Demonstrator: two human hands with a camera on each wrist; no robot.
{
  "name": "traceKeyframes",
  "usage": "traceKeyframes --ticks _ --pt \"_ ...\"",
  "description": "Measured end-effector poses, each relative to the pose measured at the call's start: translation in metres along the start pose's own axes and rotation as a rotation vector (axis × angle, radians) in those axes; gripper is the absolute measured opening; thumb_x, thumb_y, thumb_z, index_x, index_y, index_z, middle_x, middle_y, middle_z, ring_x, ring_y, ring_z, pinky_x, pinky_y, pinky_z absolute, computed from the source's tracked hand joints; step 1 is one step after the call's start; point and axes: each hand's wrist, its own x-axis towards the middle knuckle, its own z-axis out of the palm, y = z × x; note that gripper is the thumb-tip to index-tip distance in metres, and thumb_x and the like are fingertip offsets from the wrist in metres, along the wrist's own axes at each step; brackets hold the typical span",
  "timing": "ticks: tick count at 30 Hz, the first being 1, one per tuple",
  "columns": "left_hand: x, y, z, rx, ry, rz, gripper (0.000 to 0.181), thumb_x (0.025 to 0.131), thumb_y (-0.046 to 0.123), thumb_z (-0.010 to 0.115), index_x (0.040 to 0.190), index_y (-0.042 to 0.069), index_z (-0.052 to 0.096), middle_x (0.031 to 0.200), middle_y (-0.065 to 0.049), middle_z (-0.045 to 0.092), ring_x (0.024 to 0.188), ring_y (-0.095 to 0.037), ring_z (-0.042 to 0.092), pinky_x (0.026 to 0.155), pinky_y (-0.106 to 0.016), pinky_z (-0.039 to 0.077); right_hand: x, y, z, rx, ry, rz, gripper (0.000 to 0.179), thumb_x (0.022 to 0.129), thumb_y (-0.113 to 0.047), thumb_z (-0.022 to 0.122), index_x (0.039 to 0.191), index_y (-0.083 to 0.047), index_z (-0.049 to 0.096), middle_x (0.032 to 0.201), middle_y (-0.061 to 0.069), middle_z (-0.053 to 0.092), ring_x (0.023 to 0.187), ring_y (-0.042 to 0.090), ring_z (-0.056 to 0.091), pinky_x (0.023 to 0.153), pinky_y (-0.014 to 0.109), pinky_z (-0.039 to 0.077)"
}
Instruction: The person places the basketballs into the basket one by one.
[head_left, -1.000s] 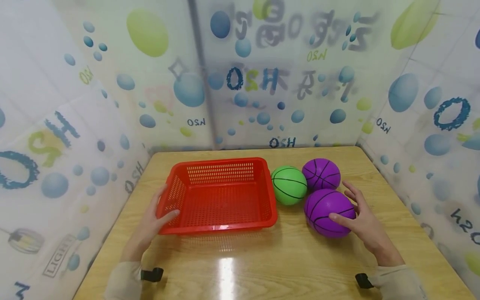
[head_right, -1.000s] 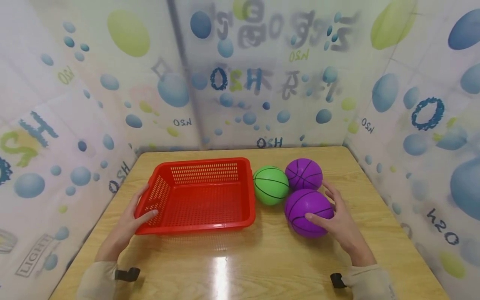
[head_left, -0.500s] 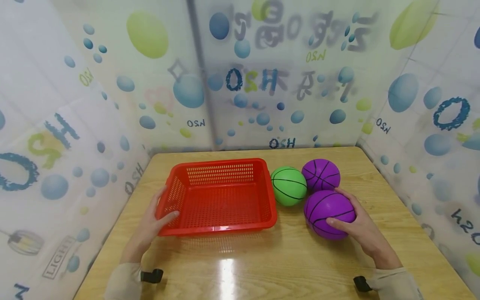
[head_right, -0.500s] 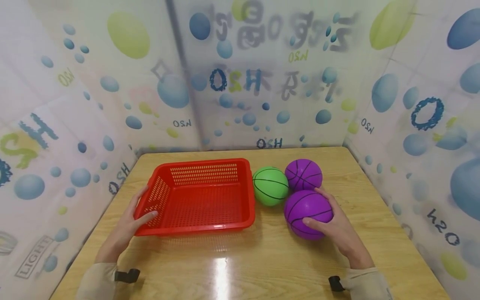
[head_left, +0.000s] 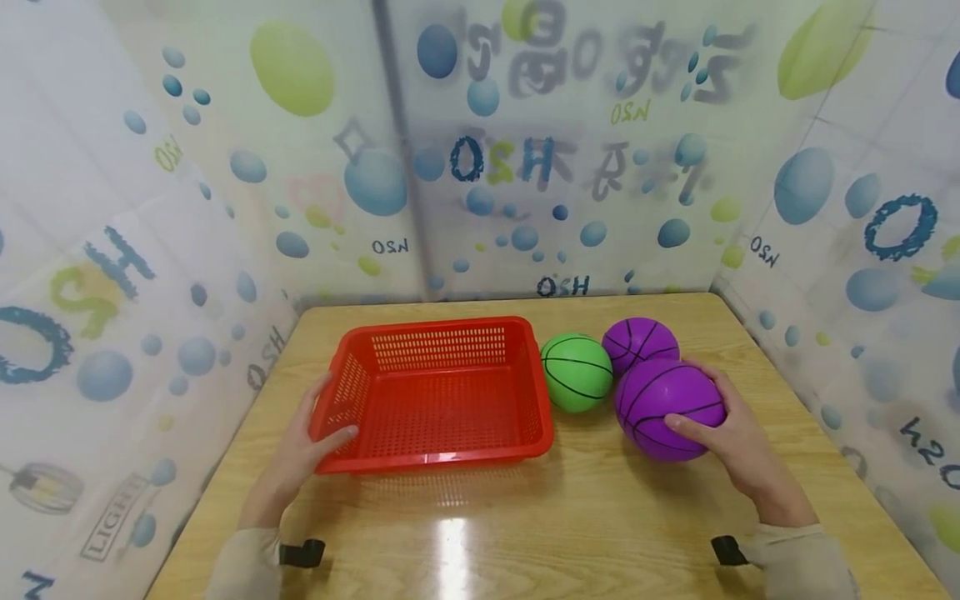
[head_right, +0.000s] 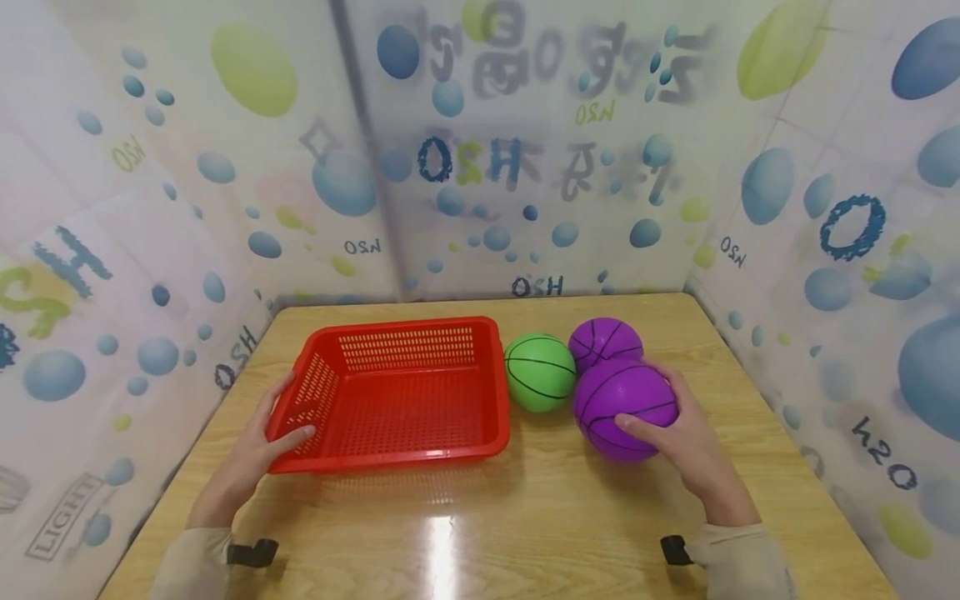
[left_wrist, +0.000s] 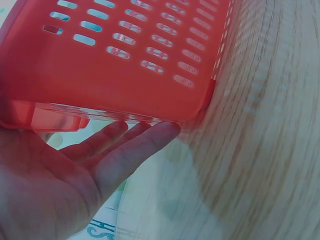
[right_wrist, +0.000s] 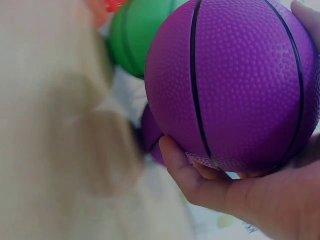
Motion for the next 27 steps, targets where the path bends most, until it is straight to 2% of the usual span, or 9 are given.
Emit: traceKeyframes --ticks 6,10,15,18,23,27 --pt "-0.001 -0.002 -0.001 0.007 -0.008 -0.033 0.104 0.105 0.029 0.077 0.18 0.039 0.005 0.187 -0.015 0.004 0.164 -0.052 0.02 0.122 -0.084 0.026 0.018 -0.032 -0.003 0.022 0.01 -0.084 0.089 0.101 -0.012 0.079 0.173 -0.039 0.033 0.169 0.015 0.029 0.132 0.025 0.052 0.092 0.024 0.06" --pt "-0.002 -0.002 -0.001 0.011 -0.009 -0.044 0.105 0.105 0.031 0.078 0.18 0.039 0.005 0.187 -0.016 0.003 0.163 -0.052 0.021 0.122 -0.083 0.029 0.034 -0.055 0.003 0.049 0.007 -0.104 0.09 0.1 -0.013 0.08 0.173 -0.038 0.034 0.169 0.014 0.03 0.137 0.029 0.05 0.092 0.022 0.059" --pt "-0.001 -0.001 0.0 -0.003 -0.004 -0.019 0.104 0.106 0.028 0.077 0.18 0.037 0.006 0.187 -0.016 0.004 0.161 -0.051 0.027 0.122 -0.08 0.031 0.053 -0.084 0.02 0.075 -0.017 -0.12 0.09 0.099 -0.016 0.084 0.172 -0.04 0.036 0.171 0.01 0.032 0.143 0.039 0.047 0.095 0.024 0.059" --pt "-0.001 0.0 0.0 -0.011 -0.003 -0.011 0.103 0.106 0.028 0.077 0.18 0.037 0.006 0.187 -0.016 0.005 0.16 -0.05 0.028 0.122 -0.079 0.032 0.062 -0.098 0.031 0.079 -0.041 -0.126 0.091 0.098 -0.019 0.085 0.171 -0.044 0.036 0.17 0.01 0.034 0.145 0.042 0.048 0.1 0.033 0.058" --pt "-0.001 0.0 0.0 -0.017 -0.003 -0.011 0.103 0.106 0.028 0.077 0.18 0.039 0.007 0.187 -0.016 0.005 0.159 -0.049 0.03 0.122 -0.078 0.032 0.074 -0.119 0.051 0.08 -0.067 -0.144 0.092 0.095 -0.025 0.088 0.169 -0.048 0.037 0.168 0.012 0.039 0.145 0.044 0.052 0.106 0.056 0.054" --pt "0.0 0.0 -0.001 -0.024 -0.003 -0.007 0.103 0.106 0.027 0.077 0.18 0.039 0.006 0.186 -0.016 0.007 0.157 -0.049 0.034 0.122 -0.076 0.034 0.084 -0.131 0.066 0.103 -0.09 -0.171 0.091 0.093 -0.026 0.089 0.167 -0.048 0.041 0.168 0.009 0.041 0.144 0.043 0.054 0.108 0.061 0.054"
